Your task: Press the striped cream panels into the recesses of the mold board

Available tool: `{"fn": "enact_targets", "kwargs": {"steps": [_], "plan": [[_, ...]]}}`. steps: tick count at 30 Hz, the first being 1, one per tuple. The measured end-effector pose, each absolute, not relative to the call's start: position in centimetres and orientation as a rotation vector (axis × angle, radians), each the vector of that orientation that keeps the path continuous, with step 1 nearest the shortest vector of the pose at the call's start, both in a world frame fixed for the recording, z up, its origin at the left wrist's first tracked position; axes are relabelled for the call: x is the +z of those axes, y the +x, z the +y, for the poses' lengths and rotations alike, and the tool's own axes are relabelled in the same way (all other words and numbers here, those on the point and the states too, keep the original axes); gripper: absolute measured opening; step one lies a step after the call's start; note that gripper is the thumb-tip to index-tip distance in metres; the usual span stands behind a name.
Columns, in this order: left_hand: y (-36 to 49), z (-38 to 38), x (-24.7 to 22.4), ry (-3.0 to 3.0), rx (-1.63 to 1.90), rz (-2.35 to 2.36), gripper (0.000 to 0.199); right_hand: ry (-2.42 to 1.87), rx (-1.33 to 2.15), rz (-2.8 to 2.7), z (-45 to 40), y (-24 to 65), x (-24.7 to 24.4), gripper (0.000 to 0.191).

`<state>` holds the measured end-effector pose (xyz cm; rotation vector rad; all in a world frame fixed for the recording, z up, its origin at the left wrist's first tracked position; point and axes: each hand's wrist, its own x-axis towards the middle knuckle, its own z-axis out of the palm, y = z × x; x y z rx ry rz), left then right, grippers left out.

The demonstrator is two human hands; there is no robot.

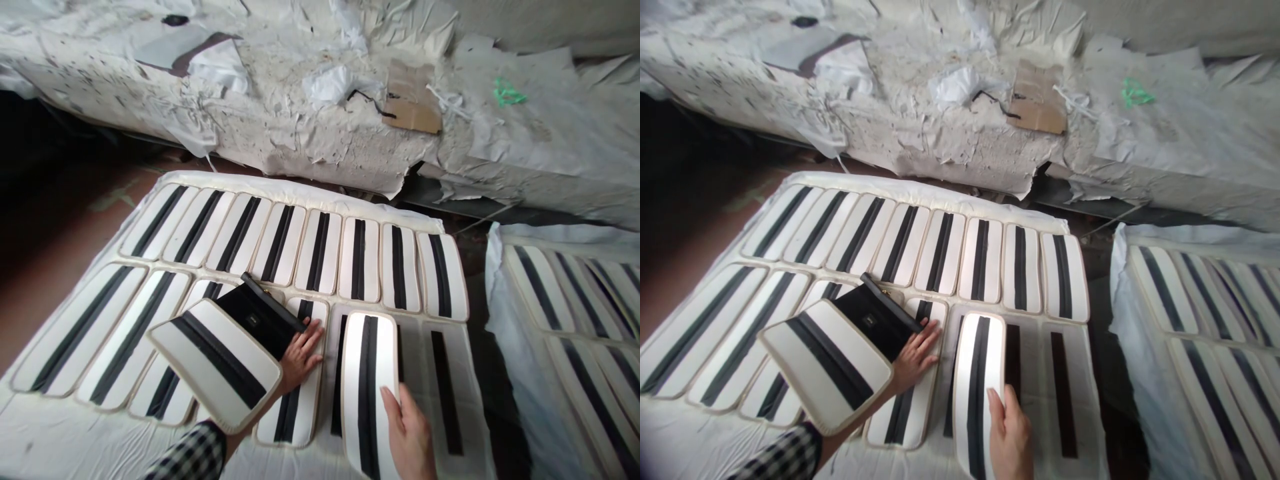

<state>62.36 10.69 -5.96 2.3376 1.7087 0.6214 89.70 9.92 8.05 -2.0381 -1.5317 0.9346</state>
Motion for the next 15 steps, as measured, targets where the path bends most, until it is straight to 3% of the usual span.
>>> {"fn": "enact_targets", "kwargs": {"steps": [5, 10, 15], "plan": [[63.1, 10.6, -5.7, 2.286, 0.692, 1.746, 0.064, -1.948, 1.263, -1.350, 13.3, 89.9, 2.8, 0.060], [64.4, 10.5, -5.6, 2.334, 0.594, 1.921, 0.075, -1.841, 1.685, -1.043, 13.0, 91.2, 1.0, 0.061], [64.6, 10.5, -5.9, 2.363, 0.562, 1.917, 0.077, -1.793, 1.702, -0.873, 11.2, 90.5, 1.2, 0.055]]}}
